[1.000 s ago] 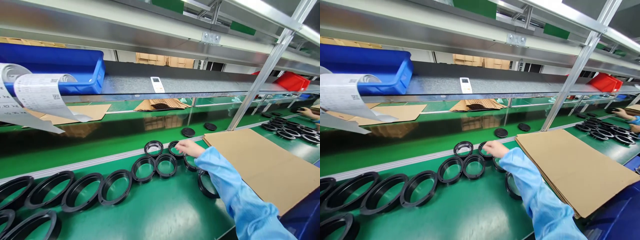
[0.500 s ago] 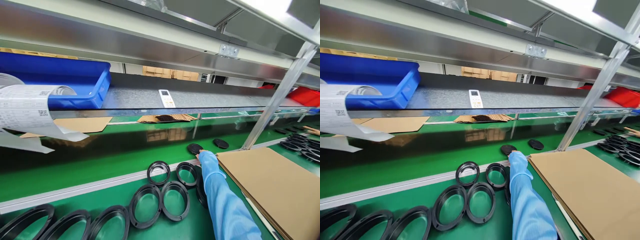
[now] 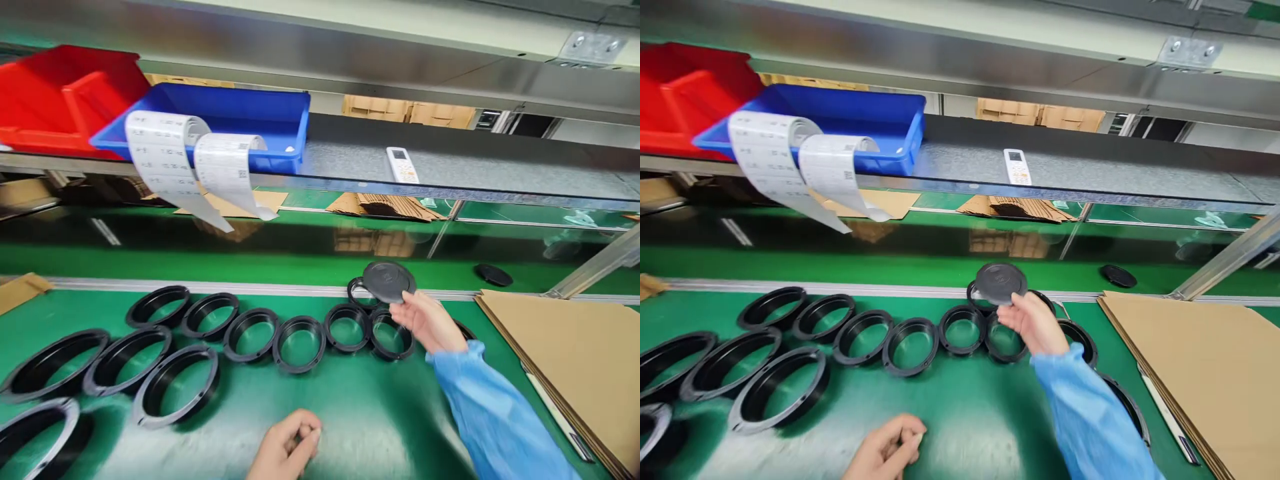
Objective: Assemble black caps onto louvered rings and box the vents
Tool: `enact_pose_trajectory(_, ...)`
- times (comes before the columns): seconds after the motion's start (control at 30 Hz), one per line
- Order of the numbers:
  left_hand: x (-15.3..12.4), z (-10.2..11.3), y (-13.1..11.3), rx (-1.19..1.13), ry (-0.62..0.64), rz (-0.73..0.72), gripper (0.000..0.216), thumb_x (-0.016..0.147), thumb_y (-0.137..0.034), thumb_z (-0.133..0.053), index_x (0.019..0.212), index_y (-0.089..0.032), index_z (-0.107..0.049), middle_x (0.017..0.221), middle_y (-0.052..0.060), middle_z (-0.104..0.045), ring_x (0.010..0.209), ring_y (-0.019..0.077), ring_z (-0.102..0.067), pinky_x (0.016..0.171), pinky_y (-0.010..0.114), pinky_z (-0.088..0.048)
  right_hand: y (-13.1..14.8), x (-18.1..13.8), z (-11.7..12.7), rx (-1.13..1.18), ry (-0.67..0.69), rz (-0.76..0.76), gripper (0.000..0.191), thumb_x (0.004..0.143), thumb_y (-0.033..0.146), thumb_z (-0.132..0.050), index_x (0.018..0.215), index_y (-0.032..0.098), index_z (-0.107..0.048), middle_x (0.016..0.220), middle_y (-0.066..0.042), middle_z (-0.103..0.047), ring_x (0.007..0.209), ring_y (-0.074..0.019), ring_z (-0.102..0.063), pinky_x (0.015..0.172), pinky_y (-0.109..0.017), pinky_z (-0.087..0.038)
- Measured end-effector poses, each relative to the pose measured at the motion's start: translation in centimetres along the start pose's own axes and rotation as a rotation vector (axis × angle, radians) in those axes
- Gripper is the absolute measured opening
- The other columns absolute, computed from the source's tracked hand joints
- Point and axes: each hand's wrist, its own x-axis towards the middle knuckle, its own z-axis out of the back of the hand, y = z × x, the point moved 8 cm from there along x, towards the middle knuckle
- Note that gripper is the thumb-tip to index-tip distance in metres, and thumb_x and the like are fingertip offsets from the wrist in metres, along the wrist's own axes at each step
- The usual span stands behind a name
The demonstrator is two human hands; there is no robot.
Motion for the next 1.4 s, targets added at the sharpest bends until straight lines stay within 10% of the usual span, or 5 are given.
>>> enact_pose_trajectory(0.2, -1.0, -0.9, -5.6, -0.771, 0.071, -0.190, 0.076, 0.078, -0.059, -0.076, 0.144, -0.036, -0.046, 0.142, 0.009, -0.053, 0.127, 0.0292, -0.051, 0.099, 0.040, -0.047, -11.3, -14.9, -7.9, 0.146, 0.325, -0.244, 0.043, 0.080, 0.042, -0.085, 0.108, 0.017, -0.063, 0.092, -0.009, -0.073, 0.074, -0.0176, -0.072, 0.063, -0.024, -0.061)
enact_pose_trajectory(0.4, -2.1, -1.6, -5.4, -1.240, 0.062, -0.084, 0.069, 0.091, -0.060, -0.058, 0.147, -0.024, -0.044, 0.135, 0.012, -0.060, 0.126, 0.0315, -0.055, 0.110, 0.049, -0.040, -18.1, -19.3, -9.2, 0.007, 0.392, -0.330, 0.045, 0.087, 0.057, -0.073, 0.106, 0.018, -0.063, 0.094, -0.009, -0.072, 0.083, -0.0200, -0.070, 0.070, -0.030, -0.058)
enact_pose_trajectory(0.6, -3.8, -2.4, -4.5, -1.329, 0.087, 0.028, 0.059, 0.097, -0.056, -0.050, 0.144, -0.020, -0.048, 0.127, 0.012, -0.066, 0.119, 0.0291, -0.061, 0.110, 0.048, -0.041, -11.7, -17.6, -5.8, -0.752, 0.096, 0.424, 0.034, 0.099, 0.053, -0.054, 0.101, 0.021, -0.067, 0.102, -0.009, -0.064, 0.100, -0.0251, -0.059, 0.091, -0.042, -0.047)
enact_pose_trajectory(0.7, -4.5, -3.4, -4.0, -1.334, 0.112, 0.099, 0.058, 0.097, -0.056, -0.049, 0.143, -0.020, -0.050, 0.127, 0.012, -0.066, 0.117, 0.0277, -0.062, 0.109, 0.046, -0.042, -10.5, -18.2, -7.7, -0.903, 0.236, 0.648, 0.031, 0.102, 0.044, -0.048, 0.121, 0.031, -0.069, 0.129, -0.010, -0.053, 0.124, -0.0289, -0.045, 0.106, -0.050, -0.038)
enact_pose_trajectory(1.4, -5.9, -5.4, -3.3, -1.241, 0.227, 0.165, 0.069, 0.095, -0.065, -0.047, 0.152, -0.028, -0.037, 0.131, 0.015, -0.063, 0.119, 0.0338, -0.062, 0.110, 0.059, -0.036, -12.7, -17.8, -7.0, -0.578, 0.333, 0.346, 0.053, 0.106, 0.055, -0.030, 0.107, 0.027, -0.074, 0.135, -0.008, -0.055, 0.132, -0.0262, -0.044, 0.113, -0.044, -0.035)
